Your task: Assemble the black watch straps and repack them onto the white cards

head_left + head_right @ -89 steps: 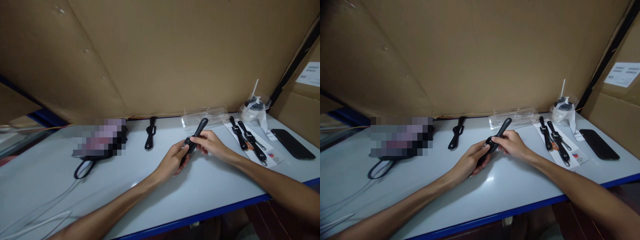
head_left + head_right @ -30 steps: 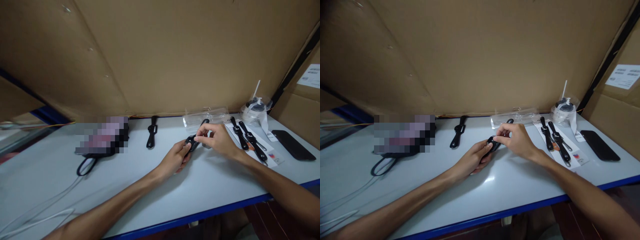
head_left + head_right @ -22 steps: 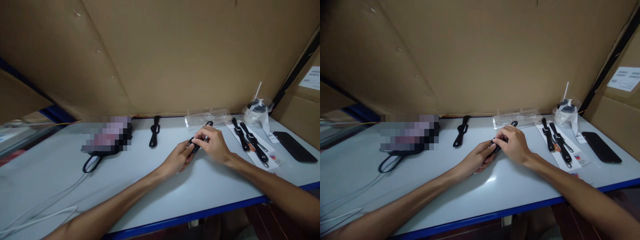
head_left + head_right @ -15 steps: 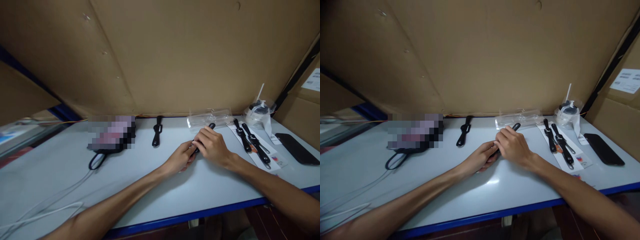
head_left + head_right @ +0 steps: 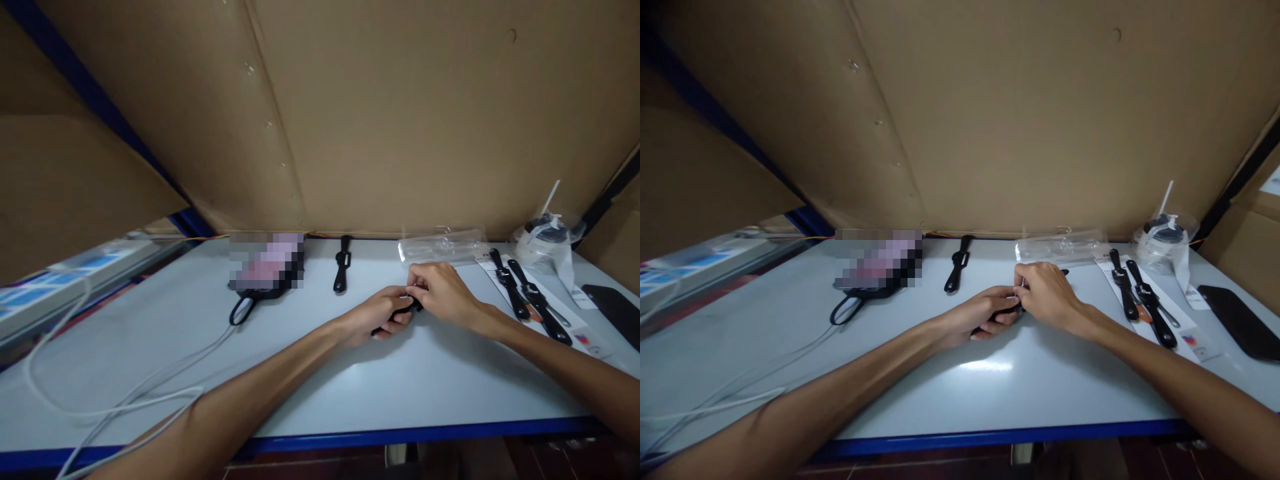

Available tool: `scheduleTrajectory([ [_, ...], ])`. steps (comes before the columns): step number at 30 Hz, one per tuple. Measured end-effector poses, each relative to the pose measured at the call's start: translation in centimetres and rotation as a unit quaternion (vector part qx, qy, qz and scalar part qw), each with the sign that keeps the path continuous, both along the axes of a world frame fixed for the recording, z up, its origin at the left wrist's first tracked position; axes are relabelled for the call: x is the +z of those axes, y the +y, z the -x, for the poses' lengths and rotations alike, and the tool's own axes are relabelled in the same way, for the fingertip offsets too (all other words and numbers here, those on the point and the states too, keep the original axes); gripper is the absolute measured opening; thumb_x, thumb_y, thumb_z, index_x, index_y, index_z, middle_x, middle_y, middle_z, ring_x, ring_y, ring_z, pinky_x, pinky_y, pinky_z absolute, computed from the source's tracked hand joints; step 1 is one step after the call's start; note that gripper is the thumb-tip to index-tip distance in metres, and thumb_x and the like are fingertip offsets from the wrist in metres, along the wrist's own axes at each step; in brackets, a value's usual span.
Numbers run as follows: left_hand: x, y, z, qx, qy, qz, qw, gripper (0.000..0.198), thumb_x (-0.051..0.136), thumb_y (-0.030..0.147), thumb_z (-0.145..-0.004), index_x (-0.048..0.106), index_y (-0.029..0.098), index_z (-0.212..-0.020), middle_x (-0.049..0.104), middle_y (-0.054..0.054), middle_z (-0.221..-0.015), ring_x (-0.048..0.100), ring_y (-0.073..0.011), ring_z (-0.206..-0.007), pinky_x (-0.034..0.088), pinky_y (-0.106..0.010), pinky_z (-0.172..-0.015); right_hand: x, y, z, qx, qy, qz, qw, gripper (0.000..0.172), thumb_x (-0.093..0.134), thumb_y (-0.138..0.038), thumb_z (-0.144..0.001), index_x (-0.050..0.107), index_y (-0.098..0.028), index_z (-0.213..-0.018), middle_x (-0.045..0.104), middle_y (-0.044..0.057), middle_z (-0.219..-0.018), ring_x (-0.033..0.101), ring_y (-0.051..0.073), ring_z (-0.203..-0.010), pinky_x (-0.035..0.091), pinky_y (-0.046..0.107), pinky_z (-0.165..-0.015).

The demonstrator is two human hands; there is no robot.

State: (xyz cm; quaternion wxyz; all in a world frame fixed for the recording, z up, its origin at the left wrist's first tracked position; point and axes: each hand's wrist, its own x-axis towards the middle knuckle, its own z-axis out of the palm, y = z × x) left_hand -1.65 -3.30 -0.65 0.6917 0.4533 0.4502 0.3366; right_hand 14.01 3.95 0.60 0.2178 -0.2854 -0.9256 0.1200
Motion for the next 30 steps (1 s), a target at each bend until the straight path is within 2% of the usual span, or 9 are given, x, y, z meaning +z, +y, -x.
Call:
scheduleTrajectory([
  [4,0.0,0.2,0.2,0.014,-0.011,0.031,0.999,0.009,0.043,0.022,-0.094,0.038,0.023,-0.087,0.032,0.008,-0.062,0.018,-0.004,-0.04,0.01,-0.018,-0.037,-0.4,0.7,-0.2,0.048,0.006,-0.059,0.997,0.015,0.058,-0.01,-0.09,0.063,-0.017,-0.079,0.063,0.004,-0.078,0.054,0.018,-0.077,0.035,0.029,-0.069],
  [11,0.1,0.0,0.0,0.01,0.009,0.018,1.0,0.011,0.048,0.026,-0.095,0.041,0.022,-0.087,0.036,0.008,-0.061,0.02,-0.0043,-0.04,0.01,-0.018,-0.037,-0.9,0.1,-1.2,0.053,-0.023,-0.088,0.994,0.014,0.058,-0.017,-0.094,0.07,-0.019,-0.087,0.067,0.007,-0.087,0.055,0.021,-0.087,0.038,0.033,-0.072],
  [16,0.2,0.0,0.0,0.003,0.018,0.024,1.0,0.008,0.048,0.026,-0.094,0.044,0.022,-0.089,0.036,0.008,-0.06,0.02,-0.0047,-0.039,0.01,-0.018,-0.035,-0.9,-0.3,-1.7,0.045,-0.027,-0.064,0.997,0.018,0.056,-0.011,-0.093,0.072,-0.018,-0.088,0.067,0.007,-0.085,0.055,0.021,-0.085,0.039,0.033,-0.072],
  [21,0.2,0.3,0.4,-0.011,0.015,0.05,0.999,0.005,0.048,0.025,-0.093,0.045,0.022,-0.091,0.034,0.008,-0.059,0.017,-0.0047,-0.038,0.008,-0.017,-0.034,-0.8,0.2,-2.1,0.082,0.005,-0.026,0.996,0.026,0.055,-0.006,-0.092,0.076,-0.023,-0.09,0.068,0.003,-0.089,0.056,0.018,-0.087,0.04,0.032,-0.074],
  [27,0.3,0.2,0.4,-0.018,0.01,0.053,0.998,0.008,0.051,0.026,-0.092,0.045,0.022,-0.09,0.034,0.008,-0.06,0.016,-0.0037,-0.038,0.007,-0.017,-0.034,-0.7,0.4,-2.3,0.101,0.001,-0.108,0.989,0.026,0.055,-0.015,-0.096,0.077,-0.022,-0.085,0.063,0.007,-0.093,0.05,0.02,-0.086,0.036,0.032,-0.069],
  [30,0.4,0.2,0.3,-0.008,0.024,0.06,0.998,0.009,0.049,0.024,-0.093,0.042,0.022,-0.087,0.034,0.008,-0.06,0.017,-0.0035,-0.039,0.007,-0.017,-0.034,-1.0,0.5,-2.3,0.1,0.015,-0.101,0.99,0.028,0.052,-0.011,-0.096,0.076,-0.02,-0.083,0.062,0.005,-0.085,0.048,0.019,-0.082,0.037,0.032,-0.07],
])
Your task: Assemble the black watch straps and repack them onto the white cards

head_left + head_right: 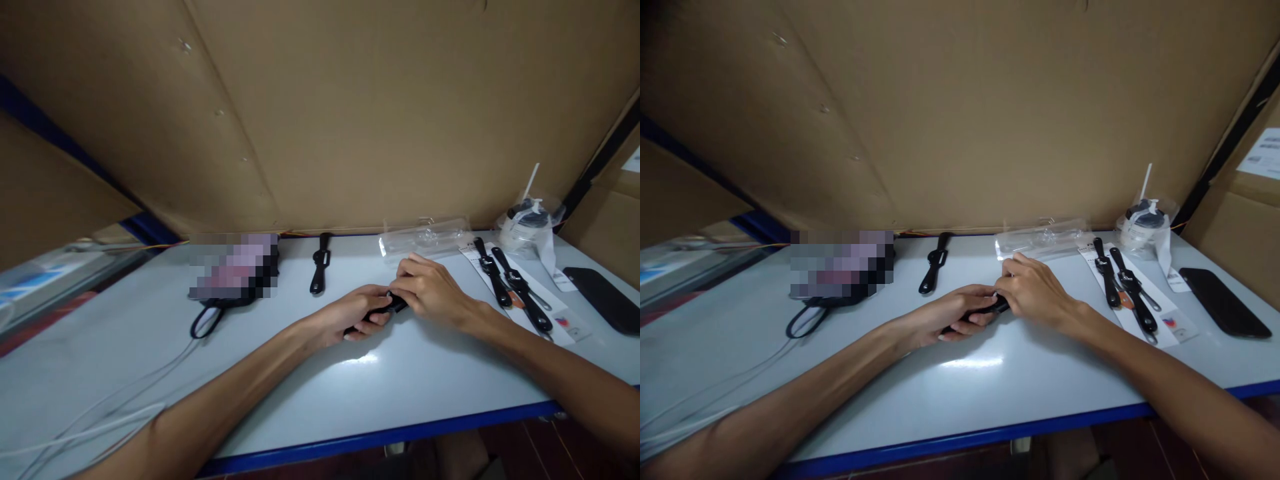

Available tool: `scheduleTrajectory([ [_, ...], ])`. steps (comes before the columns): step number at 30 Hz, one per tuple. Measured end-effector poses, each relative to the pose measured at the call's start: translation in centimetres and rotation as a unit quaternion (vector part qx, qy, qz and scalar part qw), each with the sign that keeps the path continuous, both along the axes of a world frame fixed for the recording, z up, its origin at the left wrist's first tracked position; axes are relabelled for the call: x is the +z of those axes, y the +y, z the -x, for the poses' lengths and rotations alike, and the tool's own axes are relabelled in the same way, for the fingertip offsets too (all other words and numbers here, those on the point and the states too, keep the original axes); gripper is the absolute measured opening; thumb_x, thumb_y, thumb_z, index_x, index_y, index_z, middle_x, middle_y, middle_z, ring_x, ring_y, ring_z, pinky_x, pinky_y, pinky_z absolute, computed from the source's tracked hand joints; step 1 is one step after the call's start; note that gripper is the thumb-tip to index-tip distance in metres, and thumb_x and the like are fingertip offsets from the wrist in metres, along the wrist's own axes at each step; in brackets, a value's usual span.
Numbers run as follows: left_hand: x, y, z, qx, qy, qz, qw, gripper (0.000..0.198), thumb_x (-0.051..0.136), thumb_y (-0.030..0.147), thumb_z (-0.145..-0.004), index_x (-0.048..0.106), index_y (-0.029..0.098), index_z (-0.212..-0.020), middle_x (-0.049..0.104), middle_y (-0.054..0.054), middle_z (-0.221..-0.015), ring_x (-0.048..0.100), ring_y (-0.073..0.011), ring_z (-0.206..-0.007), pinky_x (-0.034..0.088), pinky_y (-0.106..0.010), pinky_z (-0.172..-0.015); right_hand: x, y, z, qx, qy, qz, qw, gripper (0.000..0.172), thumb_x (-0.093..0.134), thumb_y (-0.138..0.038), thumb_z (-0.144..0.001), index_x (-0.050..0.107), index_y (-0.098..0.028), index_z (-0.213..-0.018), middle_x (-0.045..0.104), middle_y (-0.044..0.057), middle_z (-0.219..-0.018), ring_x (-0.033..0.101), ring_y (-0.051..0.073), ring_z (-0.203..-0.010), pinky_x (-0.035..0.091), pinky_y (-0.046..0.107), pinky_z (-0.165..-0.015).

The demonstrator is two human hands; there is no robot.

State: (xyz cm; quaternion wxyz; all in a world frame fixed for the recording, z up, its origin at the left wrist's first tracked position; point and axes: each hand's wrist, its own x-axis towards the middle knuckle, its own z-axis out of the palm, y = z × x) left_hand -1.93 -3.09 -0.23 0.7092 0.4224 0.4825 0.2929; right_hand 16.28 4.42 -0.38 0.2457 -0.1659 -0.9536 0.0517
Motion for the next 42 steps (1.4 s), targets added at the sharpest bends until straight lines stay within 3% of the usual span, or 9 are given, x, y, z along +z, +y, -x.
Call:
scheduleTrajectory([
  [13,-0.5,0.3,0.2,-0.018,0.028,-0.013,0.999,0.005,0.045,0.025,-0.094,0.041,0.022,-0.092,0.034,0.009,-0.061,0.017,-0.0044,-0.04,0.009,-0.017,-0.034,-0.6,-0.2,0.5,-0.008,0.019,0.066,0.998,0.025,0.052,-0.007,-0.093,0.074,-0.018,-0.085,0.067,0.006,-0.085,0.053,0.018,-0.083,0.039,0.031,-0.074],
  [18,-0.4,0.1,0.1,-0.027,0.032,-0.017,0.999,0.01,0.047,0.028,-0.095,0.04,0.022,-0.091,0.035,0.009,-0.061,0.018,-0.004,-0.039,0.009,-0.018,-0.034,0.3,-0.8,1.0,-0.102,0.058,0.233,0.965,0.018,0.062,-0.006,-0.083,0.074,-0.019,-0.079,0.069,0.001,-0.072,0.059,0.015,-0.071,0.039,0.028,-0.067],
  [21,-0.3,-0.1,0.1,-0.03,0.035,-0.016,0.999,0.013,0.049,0.03,-0.095,0.04,0.022,-0.091,0.035,0.009,-0.061,0.018,-0.0038,-0.04,0.008,-0.018,-0.035,0.7,-0.7,1.0,-0.119,0.061,0.305,0.943,0.015,0.064,-0.01,-0.082,0.073,-0.018,-0.075,0.069,0.0,-0.068,0.059,0.014,-0.066,0.037,0.026,-0.062],
  [23,-0.3,0.0,0.1,-0.029,0.029,-0.016,0.999,0.013,0.049,0.03,-0.095,0.04,0.022,-0.091,0.036,0.009,-0.061,0.018,-0.0039,-0.039,0.008,-0.018,-0.034,0.8,-0.5,0.9,-0.12,0.056,0.275,0.952,0.014,0.065,-0.009,-0.081,0.071,-0.018,-0.072,0.067,0.0,-0.07,0.057,0.013,-0.066,0.036,0.026,-0.062],
  [26,-0.4,0.2,0.2,-0.024,0.009,-0.013,1.0,0.011,0.049,0.029,-0.095,0.041,0.022,-0.092,0.036,0.009,-0.06,0.016,-0.0041,-0.039,0.007,-0.019,-0.034,0.6,-0.1,0.6,-0.129,0.042,0.171,0.976,0.015,0.066,-0.009,-0.081,0.067,-0.018,-0.069,0.063,0.0,-0.072,0.053,0.014,-0.07,0.035,0.027,-0.066],
  [31,-0.8,0.4,0.5,-0.021,-0.028,-0.001,0.999,0.011,0.05,0.028,-0.095,0.042,0.022,-0.1,0.034,0.01,-0.06,0.014,-0.0041,-0.038,0.007,-0.018,-0.032,0.1,-0.1,0.3,-0.104,0.013,0.065,0.992,0.027,0.063,-0.017,-0.089,0.061,-0.017,-0.063,0.058,0.003,-0.07,0.05,0.016,-0.074,0.033,0.03,-0.068],
  [37,-0.4,0.2,0.4,-0.016,-0.006,0.0,1.0,0.009,0.049,0.027,-0.094,0.042,0.022,-0.097,0.034,0.009,-0.06,0.015,-0.0038,-0.038,0.008,-0.016,-0.033,0.3,-0.6,0.3,-0.084,0.033,0.075,0.993,0.03,0.06,-0.02,-0.093,0.064,-0.017,-0.063,0.058,0.001,-0.067,0.048,0.014,-0.068,0.032,0.029,-0.065],
  [42,-0.4,0.2,0.4,-0.008,0.005,0.002,1.0,0.012,0.048,0.028,-0.095,0.043,0.022,-0.104,0.034,0.009,-0.061,0.015,-0.0044,-0.039,0.008,-0.017,-0.032,0.8,-0.2,-0.1,-0.06,0.073,0.124,0.988,0.01,0.064,-0.019,-0.089,0.073,-0.019,-0.092,0.064,0.0,-0.077,0.053,0.013,-0.069,0.035,0.027,-0.066],
])
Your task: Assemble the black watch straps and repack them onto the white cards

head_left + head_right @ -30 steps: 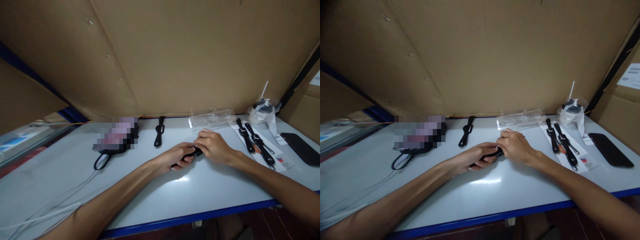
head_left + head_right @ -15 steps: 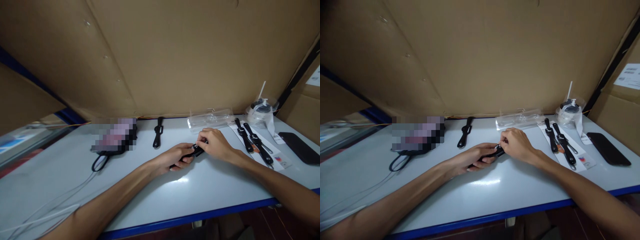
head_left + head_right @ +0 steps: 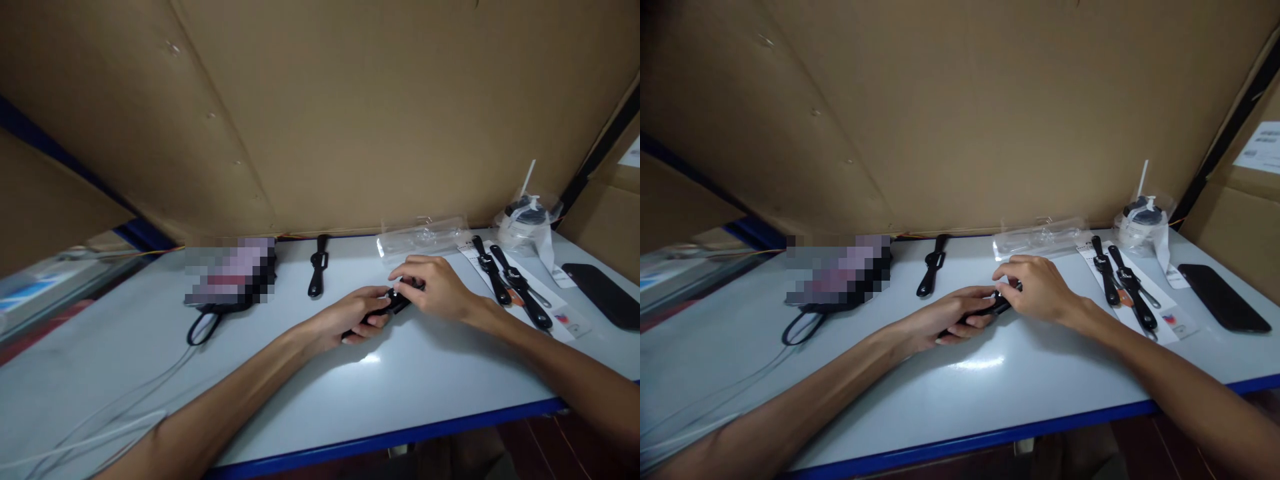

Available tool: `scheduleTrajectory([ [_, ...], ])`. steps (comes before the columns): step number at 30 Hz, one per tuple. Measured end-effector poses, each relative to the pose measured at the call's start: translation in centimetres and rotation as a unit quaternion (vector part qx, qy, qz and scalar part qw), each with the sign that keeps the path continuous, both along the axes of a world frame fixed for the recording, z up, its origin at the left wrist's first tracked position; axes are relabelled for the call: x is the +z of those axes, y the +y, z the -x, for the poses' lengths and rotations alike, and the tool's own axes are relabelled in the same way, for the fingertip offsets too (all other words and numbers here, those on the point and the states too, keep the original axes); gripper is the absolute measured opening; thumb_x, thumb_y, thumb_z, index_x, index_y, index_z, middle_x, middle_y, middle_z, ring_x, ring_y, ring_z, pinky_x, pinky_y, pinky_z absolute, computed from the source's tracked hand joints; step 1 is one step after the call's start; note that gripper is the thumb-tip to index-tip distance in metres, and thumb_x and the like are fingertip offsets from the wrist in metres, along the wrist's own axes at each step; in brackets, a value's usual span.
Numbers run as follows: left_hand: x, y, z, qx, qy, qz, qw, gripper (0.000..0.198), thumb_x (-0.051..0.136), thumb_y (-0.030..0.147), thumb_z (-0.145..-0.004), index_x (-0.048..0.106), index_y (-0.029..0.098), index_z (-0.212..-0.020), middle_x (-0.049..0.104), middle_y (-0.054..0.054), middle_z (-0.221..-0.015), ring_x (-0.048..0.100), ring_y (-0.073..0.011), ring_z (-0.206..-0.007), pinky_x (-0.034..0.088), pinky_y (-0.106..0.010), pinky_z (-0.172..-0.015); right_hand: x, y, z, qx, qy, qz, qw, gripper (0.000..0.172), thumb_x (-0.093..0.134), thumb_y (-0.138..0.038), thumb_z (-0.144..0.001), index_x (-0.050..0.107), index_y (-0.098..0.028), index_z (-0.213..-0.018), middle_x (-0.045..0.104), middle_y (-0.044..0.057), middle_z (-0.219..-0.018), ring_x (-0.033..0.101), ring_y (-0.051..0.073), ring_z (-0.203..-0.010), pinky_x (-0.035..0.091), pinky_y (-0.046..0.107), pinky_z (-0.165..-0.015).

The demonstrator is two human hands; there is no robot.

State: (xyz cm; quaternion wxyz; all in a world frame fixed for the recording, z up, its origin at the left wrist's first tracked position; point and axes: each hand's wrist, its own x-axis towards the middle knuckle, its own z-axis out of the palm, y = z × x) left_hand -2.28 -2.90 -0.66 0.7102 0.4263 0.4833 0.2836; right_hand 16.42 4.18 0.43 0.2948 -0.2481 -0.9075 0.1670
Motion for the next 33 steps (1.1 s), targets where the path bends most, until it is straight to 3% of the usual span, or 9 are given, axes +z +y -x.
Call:
scheduleTrajectory([
  [3,-0.1,0.0,0.0,-0.005,0.005,0.0,1.0,0.013,0.049,0.029,-0.095,0.043,0.022,-0.104,0.034,0.01,-0.061,0.014,-0.0043,-0.039,0.009,-0.017,-0.032,0.0,0.4,-0.2,0.009,-0.023,0.007,1.0,0.004,0.07,-0.022,-0.086,0.072,-0.019,-0.086,0.064,0.0,-0.078,0.053,0.013,-0.07,0.036,0.027,-0.066],
  [6,0.0,0.0,-0.1,-0.012,0.011,-0.001,1.0,0.012,0.049,0.03,-0.094,0.042,0.022,-0.101,0.034,0.01,-0.061,0.015,-0.0042,-0.039,0.01,-0.016,-0.033,-0.2,0.4,-0.2,0.01,-0.04,0.005,0.999,0.017,0.069,-0.022,-0.089,0.066,-0.018,-0.073,0.061,0.0,-0.075,0.051,0.013,-0.069,0.035,0.027,-0.066],
  [13,0.0,-0.1,-0.1,-0.035,0.02,-0.012,0.999,0.016,0.05,0.035,-0.095,0.044,0.022,-0.102,0.035,0.01,-0.061,0.017,-0.0044,-0.04,0.011,-0.017,-0.034,-1.2,0.0,0.2,-0.01,-0.059,-0.006,0.998,0.032,0.057,-0.022,-0.095,0.051,-0.019,-0.064,0.052,-0.001,-0.067,0.042,0.013,-0.064,0.029,0.028,-0.063],
  [21,0.2,-0.1,-0.1,-0.036,0.026,-0.007,0.999,0.016,0.05,0.033,-0.096,0.044,0.022,-0.105,0.035,0.01,-0.061,0.018,-0.0047,-0.04,0.01,-0.017,-0.035,-1.0,-0.3,0.6,-0.053,-0.041,0.083,0.994,0.041,0.058,-0.022,-0.089,0.045,-0.019,-0.05,0.038,-0.006,-0.051,0.029,0.01,-0.054,0.022,0.028,-0.056],
  [23,0.3,-0.2,-0.1,-0.029,0.023,-0.007,0.999,0.015,0.05,0.032,-0.096,0.043,0.022,-0.103,0.035,0.01,-0.061,0.018,-0.0046,-0.04,0.01,-0.017,-0.034,-0.7,0.0,0.4,-0.036,-0.015,0.105,0.994,0.034,0.06,-0.024,-0.09,0.056,-0.018,-0.057,0.043,-0.005,-0.053,0.033,0.01,-0.054,0.025,0.027,-0.056],
  [26,0.4,-0.3,-0.1,-0.023,0.02,-0.009,0.999,0.012,0.049,0.03,-0.096,0.042,0.022,-0.1,0.035,0.009,-0.061,0.017,-0.0045,-0.039,0.01,-0.017,-0.033,-0.1,0.6,0.0,0.007,0.004,0.114,0.993,0.012,0.064,-0.024,-0.089,0.074,-0.019,-0.085,0.058,-0.003,-0.065,0.045,0.011,-0.06,0.031,0.026,-0.06],
  [29,0.4,-0.2,0.0,-0.033,0.013,-0.008,0.999,0.01,0.049,0.028,-0.095,0.041,0.022,-0.096,0.035,0.009,-0.061,0.017,-0.004,-0.039,0.01,-0.016,-0.032,0.4,1.3,-0.5,0.031,-0.032,0.104,0.994,0.019,0.072,-0.022,-0.084,0.077,-0.021,-0.102,0.064,-0.001,-0.077,0.05,0.011,-0.066,0.034,0.026,-0.064],
  [33,0.3,-0.1,0.0,-0.042,0.003,-0.007,0.999,0.009,0.049,0.028,-0.095,0.042,0.022,-0.096,0.035,0.009,-0.061,0.016,-0.0038,-0.039,0.009,-0.016,-0.032,1.2,1.9,-1.0,0.068,-0.08,0.12,0.987,0.027,0.075,-0.018,-0.081,0.078,-0.024,-0.107,0.066,0.0,-0.082,0.05,0.012,-0.067,0.036,0.027,-0.065],
])
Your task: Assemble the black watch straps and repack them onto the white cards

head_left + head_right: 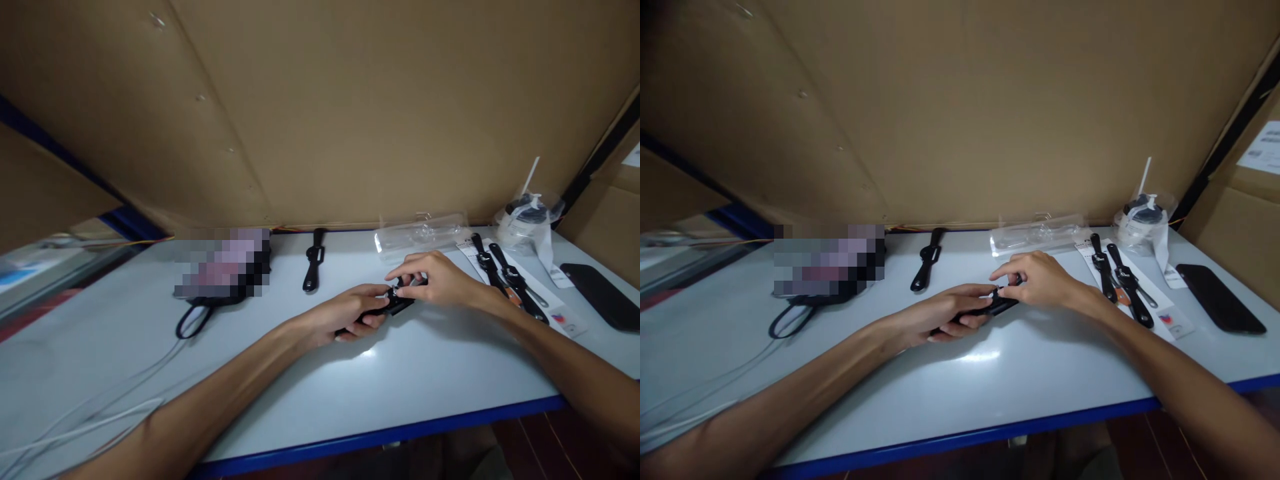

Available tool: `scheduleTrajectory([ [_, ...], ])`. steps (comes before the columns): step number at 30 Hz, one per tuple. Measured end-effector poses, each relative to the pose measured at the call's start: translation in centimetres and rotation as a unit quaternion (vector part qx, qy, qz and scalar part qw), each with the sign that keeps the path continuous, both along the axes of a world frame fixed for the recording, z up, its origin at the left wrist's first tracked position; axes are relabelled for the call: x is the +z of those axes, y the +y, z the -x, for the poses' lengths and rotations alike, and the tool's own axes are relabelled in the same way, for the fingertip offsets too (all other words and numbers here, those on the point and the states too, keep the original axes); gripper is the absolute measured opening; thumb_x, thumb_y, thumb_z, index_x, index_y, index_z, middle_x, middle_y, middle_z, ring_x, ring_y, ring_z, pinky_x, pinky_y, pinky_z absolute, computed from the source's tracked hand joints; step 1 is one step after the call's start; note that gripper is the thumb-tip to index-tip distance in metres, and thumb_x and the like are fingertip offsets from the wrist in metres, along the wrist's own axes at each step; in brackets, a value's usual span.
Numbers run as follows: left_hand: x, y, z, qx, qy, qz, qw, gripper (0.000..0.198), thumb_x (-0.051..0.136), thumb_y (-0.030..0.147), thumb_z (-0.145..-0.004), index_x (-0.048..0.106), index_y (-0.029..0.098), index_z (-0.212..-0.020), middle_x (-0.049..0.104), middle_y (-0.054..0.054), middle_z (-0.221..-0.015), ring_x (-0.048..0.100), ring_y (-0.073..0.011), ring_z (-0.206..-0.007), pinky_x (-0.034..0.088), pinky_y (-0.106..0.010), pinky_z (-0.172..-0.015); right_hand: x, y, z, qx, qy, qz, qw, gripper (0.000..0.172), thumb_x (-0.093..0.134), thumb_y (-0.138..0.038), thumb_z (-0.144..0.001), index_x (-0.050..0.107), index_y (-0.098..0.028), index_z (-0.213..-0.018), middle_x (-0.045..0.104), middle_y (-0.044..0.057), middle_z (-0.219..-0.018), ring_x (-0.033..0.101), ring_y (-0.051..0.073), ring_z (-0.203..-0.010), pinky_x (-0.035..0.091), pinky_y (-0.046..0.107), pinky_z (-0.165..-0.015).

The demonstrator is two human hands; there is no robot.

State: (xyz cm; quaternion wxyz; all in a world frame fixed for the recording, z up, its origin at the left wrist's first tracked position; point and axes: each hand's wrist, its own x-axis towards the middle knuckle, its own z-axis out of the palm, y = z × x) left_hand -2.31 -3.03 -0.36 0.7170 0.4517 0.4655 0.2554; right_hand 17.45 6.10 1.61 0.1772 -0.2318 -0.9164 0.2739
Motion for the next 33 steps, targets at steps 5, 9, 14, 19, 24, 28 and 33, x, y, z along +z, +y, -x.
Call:
scheduleTrajectory([
  [5,-0.1,0.0,0.0,-0.006,-0.006,0.003,1.0,0.011,0.049,0.029,-0.096,0.046,0.021,-0.102,0.033,0.009,-0.061,0.016,-0.0041,-0.039,0.008,-0.017,-0.032,0.1,0.2,-0.1,0.02,-0.012,0.021,0.999,0.018,0.073,-0.018,-0.083,0.079,-0.025,-0.098,0.067,-0.001,-0.082,0.053,0.013,-0.07,0.034,0.027,-0.064],
  [9,-0.1,0.1,0.0,-0.005,-0.004,0.004,1.0,0.012,0.051,0.031,-0.095,0.044,0.022,-0.099,0.034,0.009,-0.061,0.016,-0.0038,-0.039,0.008,-0.016,-0.032,-0.7,-0.5,0.4,-0.016,-0.001,-0.029,0.999,0.004,0.075,-0.023,-0.083,0.073,-0.021,-0.079,0.063,-0.002,-0.073,0.05,0.012,-0.067,0.031,0.027,-0.062],
  [14,-0.2,0.1,0.1,-0.005,0.001,0.002,1.0,0.012,0.05,0.032,-0.096,0.044,0.022,-0.1,0.034,0.009,-0.06,0.016,-0.0041,-0.039,0.008,-0.017,-0.033,-1.2,-1.2,0.8,-0.056,0.017,-0.097,0.994,0.036,0.064,-0.028,-0.092,0.06,-0.018,-0.058,0.055,-0.001,-0.064,0.041,0.011,-0.06,0.026,0.029,-0.06],
  [19,-0.2,0.1,0.1,-0.002,-0.003,0.003,1.0,0.013,0.051,0.032,-0.095,0.044,0.022,-0.099,0.034,0.009,-0.061,0.016,-0.0042,-0.039,0.008,-0.017,-0.033,-1.1,-1.0,0.6,-0.035,0.035,-0.055,0.997,0.046,0.06,-0.03,-0.094,0.056,-0.017,-0.05,0.042,-0.005,-0.054,0.031,0.009,-0.054,0.021,0.028,-0.057],
  [24,-0.1,0.1,0.0,0.004,0.008,0.003,1.0,0.011,0.051,0.03,-0.094,0.044,0.022,-0.096,0.034,0.009,-0.06,0.016,-0.0045,-0.039,0.008,-0.017,-0.033,-0.6,-1.5,0.7,-0.009,0.056,-0.004,0.998,0.046,0.058,-0.033,-0.094,0.061,-0.017,-0.051,0.036,-0.007,-0.052,0.028,0.008,-0.053,0.02,0.027,-0.055],
  [28,-0.1,0.1,0.1,-0.002,0.001,0.001,1.0,0.016,0.053,0.033,-0.094,0.042,0.022,-0.091,0.035,0.009,-0.061,0.016,-0.0041,-0.039,0.009,-0.018,-0.032,-0.3,-1.3,0.5,-0.096,0.084,-0.059,0.99,0.043,0.056,-0.033,-0.095,0.063,-0.018,-0.055,0.042,-0.005,-0.052,0.032,0.009,-0.054,0.023,0.028,-0.057],
  [33,-0.2,0.1,0.1,0.002,0.002,0.001,1.0,0.013,0.052,0.032,-0.095,0.044,0.022,-0.097,0.035,0.009,-0.061,0.017,-0.0043,-0.039,0.008,-0.017,-0.032,-0.9,-1.1,0.5,-0.078,0.022,-0.102,0.991,0.045,0.057,-0.031,-0.094,0.059,-0.018,-0.051,0.043,-0.004,-0.05,0.03,0.01,-0.053,0.022,0.03,-0.057],
])
